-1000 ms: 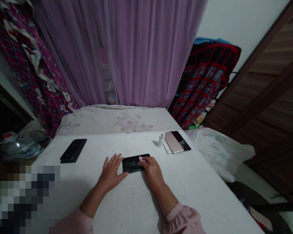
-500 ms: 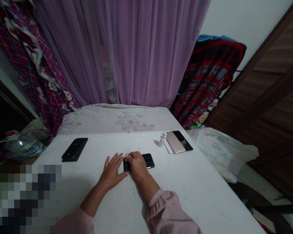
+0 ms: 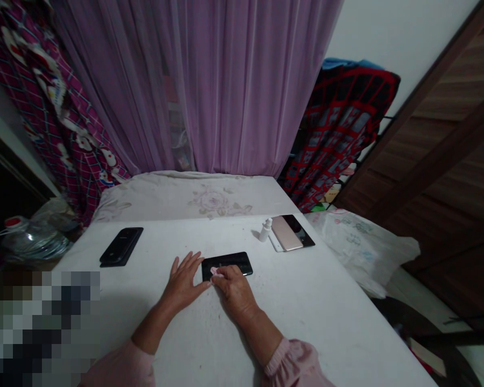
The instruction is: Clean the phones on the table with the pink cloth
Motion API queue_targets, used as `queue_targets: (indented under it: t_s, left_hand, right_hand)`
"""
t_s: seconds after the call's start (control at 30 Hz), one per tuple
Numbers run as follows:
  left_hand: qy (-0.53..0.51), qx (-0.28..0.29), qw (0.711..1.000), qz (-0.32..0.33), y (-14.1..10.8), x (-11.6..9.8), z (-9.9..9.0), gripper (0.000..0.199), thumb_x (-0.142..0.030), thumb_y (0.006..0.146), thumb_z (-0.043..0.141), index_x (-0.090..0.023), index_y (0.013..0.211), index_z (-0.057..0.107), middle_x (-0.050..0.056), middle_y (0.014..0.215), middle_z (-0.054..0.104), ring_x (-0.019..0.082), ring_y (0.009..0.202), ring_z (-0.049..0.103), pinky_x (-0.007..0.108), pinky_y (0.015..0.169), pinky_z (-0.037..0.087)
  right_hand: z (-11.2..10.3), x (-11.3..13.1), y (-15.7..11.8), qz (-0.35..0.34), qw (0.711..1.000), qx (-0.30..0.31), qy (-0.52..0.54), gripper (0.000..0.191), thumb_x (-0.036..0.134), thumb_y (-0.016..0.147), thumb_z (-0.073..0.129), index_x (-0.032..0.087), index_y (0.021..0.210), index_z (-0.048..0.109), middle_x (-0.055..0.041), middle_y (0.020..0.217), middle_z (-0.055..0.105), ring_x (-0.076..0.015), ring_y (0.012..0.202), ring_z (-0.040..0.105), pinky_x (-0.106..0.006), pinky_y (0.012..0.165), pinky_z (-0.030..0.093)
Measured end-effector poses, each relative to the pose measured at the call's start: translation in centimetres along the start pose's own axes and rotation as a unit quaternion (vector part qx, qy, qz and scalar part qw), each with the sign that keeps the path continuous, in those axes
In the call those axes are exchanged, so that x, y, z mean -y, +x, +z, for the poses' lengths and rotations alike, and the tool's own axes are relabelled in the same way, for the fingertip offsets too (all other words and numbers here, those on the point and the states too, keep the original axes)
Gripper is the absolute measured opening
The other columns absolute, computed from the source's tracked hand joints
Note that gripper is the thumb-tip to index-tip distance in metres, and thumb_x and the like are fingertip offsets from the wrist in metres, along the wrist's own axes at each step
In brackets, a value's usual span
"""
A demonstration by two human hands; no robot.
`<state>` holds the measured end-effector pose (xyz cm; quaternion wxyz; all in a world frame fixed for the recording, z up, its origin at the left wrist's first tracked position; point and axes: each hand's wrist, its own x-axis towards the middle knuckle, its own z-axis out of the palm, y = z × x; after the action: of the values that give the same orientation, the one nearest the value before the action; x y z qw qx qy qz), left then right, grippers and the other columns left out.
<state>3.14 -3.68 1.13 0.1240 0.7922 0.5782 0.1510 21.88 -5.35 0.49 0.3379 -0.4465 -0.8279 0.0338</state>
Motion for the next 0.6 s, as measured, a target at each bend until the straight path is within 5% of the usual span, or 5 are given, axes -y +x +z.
queue_targets:
  t_s: [0.2,0.4,0.6]
  left_hand:
    - [0.011,0.019,1.000,-0.009,0.1,-0.2,-0.2,0.058,-0.038,0.084,0.066,-0.019,0.135,0.049,0.010,0.150,0.042,0.029,0.142,0.030,0.055,0.117,0.011]
    - [0.009,0.018,1.000,-0.007,0.1,0.1,0.0,0.057,-0.036,0.084,0.064,-0.022,0.136,0.048,0.008,0.151,0.041,0.029,0.143,0.028,0.055,0.118,0.009]
    - [0.020,0.040,0.999,-0.006,0.2,0.0,-0.2,0.058,-0.036,0.086,0.060,-0.022,0.140,0.045,0.008,0.152,0.038,0.028,0.144,0.025,0.055,0.117,0.008]
  right_hand:
    - [-1.5,-1.6,-0.6,-0.068,0.997,0.006,-0.023,0.019,0.022,0.091,0.058,0.024,0.101,0.074,-0.0080,0.098,0.071,-0.0184,0.088,0.062,-0.030,0.075,0.055]
    - [-3.9,-4.9,-1.8,-0.015,1.000,0.001,-0.027,0.018,0.024,0.090,0.060,0.027,0.099,0.075,-0.0069,0.097,0.072,-0.0178,0.088,0.064,-0.030,0.075,0.056]
    - [-3.7,-7.7,-0.6,0.083,0.995,-0.055,-0.014,0.029,0.014,0.090,0.051,0.027,0.099,0.076,-0.0053,0.097,0.073,-0.0173,0.089,0.067,-0.028,0.077,0.055]
